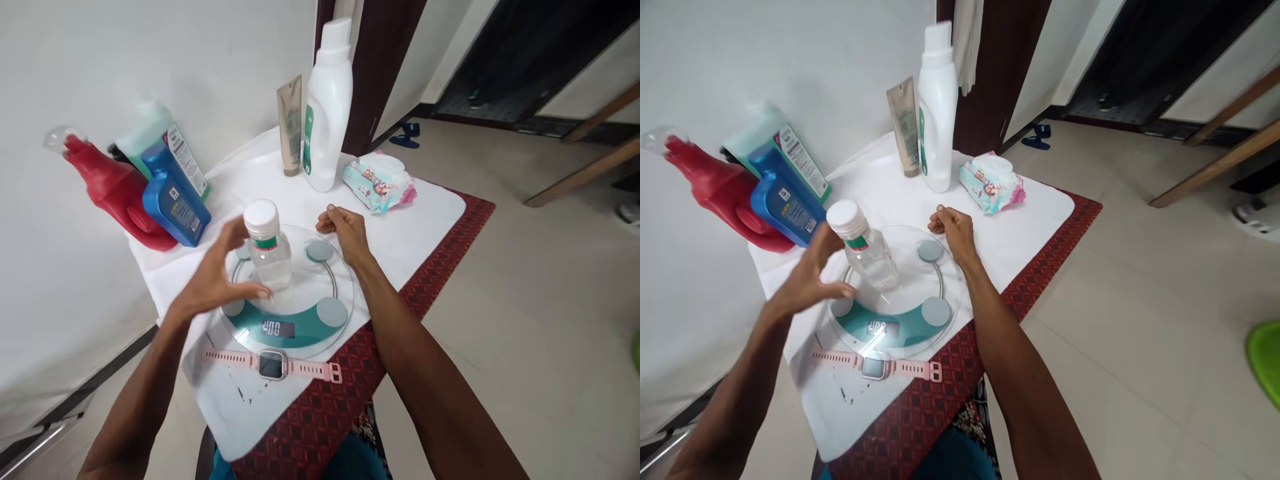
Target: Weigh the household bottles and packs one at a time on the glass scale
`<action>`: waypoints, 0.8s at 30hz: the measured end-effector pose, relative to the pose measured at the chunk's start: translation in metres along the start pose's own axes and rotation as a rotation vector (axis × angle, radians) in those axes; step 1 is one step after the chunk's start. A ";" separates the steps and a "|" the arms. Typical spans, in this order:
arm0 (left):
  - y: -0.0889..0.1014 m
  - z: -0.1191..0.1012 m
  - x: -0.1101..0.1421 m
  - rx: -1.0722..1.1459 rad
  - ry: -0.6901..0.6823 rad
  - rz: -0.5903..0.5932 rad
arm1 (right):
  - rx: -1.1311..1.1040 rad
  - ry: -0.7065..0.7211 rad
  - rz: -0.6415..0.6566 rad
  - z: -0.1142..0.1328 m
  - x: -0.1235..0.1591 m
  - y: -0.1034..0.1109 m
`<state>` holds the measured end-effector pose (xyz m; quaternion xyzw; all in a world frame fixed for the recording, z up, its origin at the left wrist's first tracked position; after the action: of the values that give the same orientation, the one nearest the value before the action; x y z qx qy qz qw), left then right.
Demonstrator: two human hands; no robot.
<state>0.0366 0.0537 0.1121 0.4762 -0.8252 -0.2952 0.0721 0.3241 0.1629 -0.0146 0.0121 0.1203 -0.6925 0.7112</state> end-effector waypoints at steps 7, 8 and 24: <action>-0.035 -0.007 0.000 -0.225 0.095 -0.198 | 0.012 -0.022 0.026 0.001 0.000 -0.001; -0.032 -0.008 -0.002 -0.235 0.113 -0.201 | 0.013 -0.031 0.027 0.001 0.000 -0.001; 0.144 0.118 -0.133 -0.279 0.545 -0.803 | 0.005 -0.080 0.074 0.009 0.000 -0.008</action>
<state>-0.0461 0.2670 0.1180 0.8016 -0.4808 -0.2720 0.2286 0.3175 0.1615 -0.0049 -0.0092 0.0895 -0.6661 0.7404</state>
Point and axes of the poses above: each hand's wrist, its own x-axis away from the middle knuckle, its own y-axis out of the back of the hand, z = x × y, the point moved 8 cm from there along -x, towards the middle knuckle, and after that the axes turned 13 degrees about z, right-handed, at the moved point
